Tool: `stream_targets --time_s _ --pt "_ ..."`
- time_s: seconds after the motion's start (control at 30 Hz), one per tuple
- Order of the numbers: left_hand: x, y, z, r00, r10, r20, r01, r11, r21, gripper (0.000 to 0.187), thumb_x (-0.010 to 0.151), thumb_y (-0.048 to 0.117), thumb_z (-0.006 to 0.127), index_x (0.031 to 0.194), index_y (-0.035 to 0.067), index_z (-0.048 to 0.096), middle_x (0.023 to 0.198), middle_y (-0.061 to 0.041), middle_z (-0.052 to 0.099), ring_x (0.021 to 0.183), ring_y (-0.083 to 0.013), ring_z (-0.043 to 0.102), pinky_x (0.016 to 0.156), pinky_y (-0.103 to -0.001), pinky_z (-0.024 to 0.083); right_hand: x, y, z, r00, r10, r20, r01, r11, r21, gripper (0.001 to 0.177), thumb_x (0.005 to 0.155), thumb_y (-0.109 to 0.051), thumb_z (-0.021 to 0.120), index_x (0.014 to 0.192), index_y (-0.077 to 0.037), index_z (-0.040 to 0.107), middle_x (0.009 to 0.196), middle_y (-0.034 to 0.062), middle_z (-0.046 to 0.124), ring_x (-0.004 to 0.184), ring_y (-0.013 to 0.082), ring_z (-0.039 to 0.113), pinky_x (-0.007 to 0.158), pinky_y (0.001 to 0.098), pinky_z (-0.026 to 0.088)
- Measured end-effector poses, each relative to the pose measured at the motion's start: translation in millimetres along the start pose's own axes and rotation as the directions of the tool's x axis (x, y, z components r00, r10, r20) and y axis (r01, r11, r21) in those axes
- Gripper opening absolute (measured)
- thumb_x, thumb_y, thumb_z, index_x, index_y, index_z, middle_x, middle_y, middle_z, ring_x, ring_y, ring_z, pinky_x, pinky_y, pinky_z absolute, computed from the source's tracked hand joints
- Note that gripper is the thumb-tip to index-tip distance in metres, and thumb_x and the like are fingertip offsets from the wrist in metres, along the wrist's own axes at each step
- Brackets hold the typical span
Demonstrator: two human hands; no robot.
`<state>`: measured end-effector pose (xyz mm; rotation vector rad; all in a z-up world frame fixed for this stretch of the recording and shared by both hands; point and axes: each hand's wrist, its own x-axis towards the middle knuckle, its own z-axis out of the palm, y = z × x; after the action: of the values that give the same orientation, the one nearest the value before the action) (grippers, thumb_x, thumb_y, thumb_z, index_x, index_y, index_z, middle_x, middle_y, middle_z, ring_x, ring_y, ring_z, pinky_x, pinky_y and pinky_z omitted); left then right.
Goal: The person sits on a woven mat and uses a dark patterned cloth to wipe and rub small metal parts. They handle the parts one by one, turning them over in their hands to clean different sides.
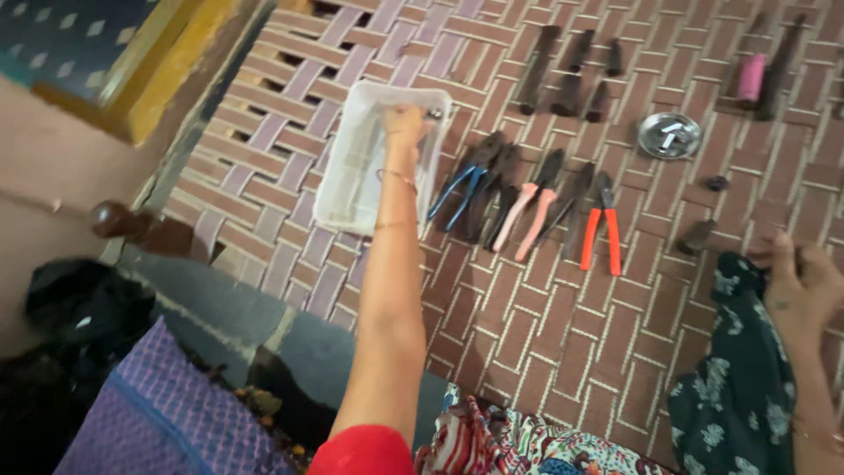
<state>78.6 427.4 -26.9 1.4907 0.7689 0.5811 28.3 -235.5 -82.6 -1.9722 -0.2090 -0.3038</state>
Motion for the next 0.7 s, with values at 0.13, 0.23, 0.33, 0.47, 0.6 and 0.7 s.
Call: stream_targets --time_s 0.13,0.23,0.33,0.47,0.6,0.7 --pt "-67 32 45 0.864 0.493 -0.100 -0.483 0.868 0.112 0.035 0.088 0.015 0.075 0.119 0.004 0.062 0.106 -0.009 0.069 0.095 -0.0199 0.062 0.081 -0.031 0.050 -4 -26 1 0.999 0.004 -0.042 -0.010 0.989 -0.149 0.027 0.118 -0.013 0.063 0.103 0.007 0.073 0.087 0.0113 0.069 0.079 0.0137 0.062 0.074 0.0261 0.047" --pt "-160 61 114 0.766 0.570 0.299 -0.493 0.818 -0.296 0.022 0.101 0.016 0.071 0.120 0.007 0.068 0.107 -0.005 0.069 0.099 -0.0138 0.065 0.090 -0.027 0.053 -3 -61 9 0.996 0.061 -0.065 -0.059 0.998 0.028 0.027 0.118 -0.016 0.067 0.104 0.007 0.070 0.090 0.0077 0.072 0.087 0.0102 0.066 0.078 0.0243 0.051" --pt "-246 62 176 0.640 0.532 0.554 -0.553 0.820 -0.150 0.022 0.095 0.022 0.073 0.113 0.009 0.072 0.101 -0.005 0.074 0.089 -0.0137 0.069 0.079 -0.029 0.057 -3 -94 9 0.993 0.090 -0.079 -0.089 0.996 0.010 0.023 0.113 -0.018 0.068 0.111 0.005 0.071 0.095 0.0083 0.072 0.087 0.0100 0.067 0.077 0.0247 0.053" --pt "-316 40 240 0.521 0.415 0.745 -0.691 0.718 0.084 0.035 0.083 0.031 0.081 0.105 0.006 0.069 0.096 -0.013 0.070 0.085 -0.0289 0.070 0.075 -0.040 0.056 -3 -120 7 0.997 0.006 -0.072 -0.014 0.992 -0.122 0.019 0.108 -0.015 0.072 0.110 0.004 0.070 0.092 0.0126 0.069 0.080 0.0136 0.063 0.071 0.0286 0.050" --pt "-357 4 257 0.578 0.345 0.739 -0.731 0.621 0.283 0.043 0.073 0.032 0.085 0.100 0.004 0.066 0.096 -0.018 0.068 0.087 -0.0389 0.068 0.076 -0.047 0.056 1 -133 10 0.996 -0.077 -0.053 0.065 0.980 -0.189 0.014 0.102 -0.011 0.073 0.107 0.002 0.071 0.088 0.0138 0.066 0.072 0.0176 0.061 0.064 0.0318 0.047" --pt "-360 -21 261 0.642 0.345 0.685 -0.685 0.659 0.311 0.032 0.082 0.027 0.080 0.103 0.006 0.069 0.098 -0.016 0.069 0.086 -0.0351 0.071 0.077 -0.044 0.057 4 -135 11 0.995 -0.074 -0.065 0.063 0.985 -0.160 0.014 0.100 -0.011 0.073 0.106 0.001 0.072 0.088 0.0134 0.067 0.071 0.0176 0.061 0.062 0.0313 0.047"
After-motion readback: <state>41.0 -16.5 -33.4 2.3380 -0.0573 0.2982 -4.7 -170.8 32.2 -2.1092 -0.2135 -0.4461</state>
